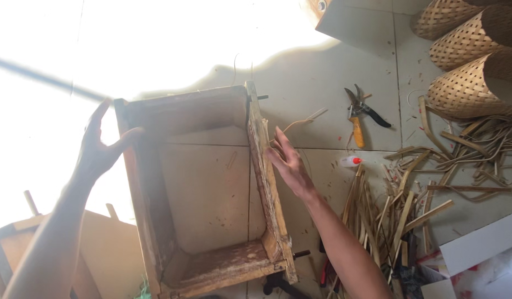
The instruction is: The person assembles a rectangular basket by fitting a woven base into a wooden mold, applying glue to the rim, and inserting a flexible strip along the edge. They use a hammer and a wooden mallet to secure the components.
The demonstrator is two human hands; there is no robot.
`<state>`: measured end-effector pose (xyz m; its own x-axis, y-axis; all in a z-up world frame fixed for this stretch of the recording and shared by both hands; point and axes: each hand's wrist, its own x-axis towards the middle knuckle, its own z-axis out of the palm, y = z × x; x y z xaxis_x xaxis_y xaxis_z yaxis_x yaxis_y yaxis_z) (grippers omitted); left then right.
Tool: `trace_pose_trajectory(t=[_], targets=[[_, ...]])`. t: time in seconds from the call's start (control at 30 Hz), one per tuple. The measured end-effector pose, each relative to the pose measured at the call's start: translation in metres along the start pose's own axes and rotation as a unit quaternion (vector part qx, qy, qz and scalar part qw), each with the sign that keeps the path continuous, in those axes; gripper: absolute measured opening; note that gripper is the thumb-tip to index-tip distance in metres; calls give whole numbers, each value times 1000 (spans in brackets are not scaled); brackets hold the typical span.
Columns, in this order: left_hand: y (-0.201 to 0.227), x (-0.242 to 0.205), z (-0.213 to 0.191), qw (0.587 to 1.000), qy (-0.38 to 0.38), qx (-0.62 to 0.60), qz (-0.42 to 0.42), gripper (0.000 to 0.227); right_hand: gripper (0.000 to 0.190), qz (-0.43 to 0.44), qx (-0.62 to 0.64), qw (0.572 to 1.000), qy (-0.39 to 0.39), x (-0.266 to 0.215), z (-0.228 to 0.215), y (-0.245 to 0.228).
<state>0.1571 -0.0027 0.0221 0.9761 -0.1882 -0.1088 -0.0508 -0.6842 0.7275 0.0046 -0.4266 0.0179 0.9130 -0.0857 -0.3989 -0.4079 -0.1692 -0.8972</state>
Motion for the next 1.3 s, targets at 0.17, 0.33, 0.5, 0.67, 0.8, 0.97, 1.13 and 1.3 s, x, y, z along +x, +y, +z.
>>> trace_pose_trajectory(t=[0.17, 0.33, 0.5, 0.67, 0.8, 0.97, 1.13, 1.3], targets=[[38, 57, 5, 977, -170, 117, -60, 65, 104, 23, -53, 998, 7, 39, 34, -26], [46, 44, 15, 991, -89, 96, -9, 46, 85, 18, -71, 997, 29, 47, 38, -14], [39, 43, 14, 994, -92, 64, -6, 44, 74, 12, -95, 995, 39, 54, 41, -13], [39, 41, 15, 990, -100, 88, 47, 32, 78, -24, -120, 992, 43, 56, 43, -24], [43, 42, 18, 986, -109, 125, -25, 37, 79, 28, -93, 995, 28, 56, 43, -20], [47, 37, 24, 982, -91, 164, -7, 34, 81, 39, -103, 994, 27, 57, 49, -14], [51, 49, 18, 989, -91, 106, 44, 58, 97, 54, -77, 995, 11, 59, 31, -20], [40, 39, 21, 981, -111, 157, 40, 32, 114, 61, 32, 998, -1, 62, 39, -5]])
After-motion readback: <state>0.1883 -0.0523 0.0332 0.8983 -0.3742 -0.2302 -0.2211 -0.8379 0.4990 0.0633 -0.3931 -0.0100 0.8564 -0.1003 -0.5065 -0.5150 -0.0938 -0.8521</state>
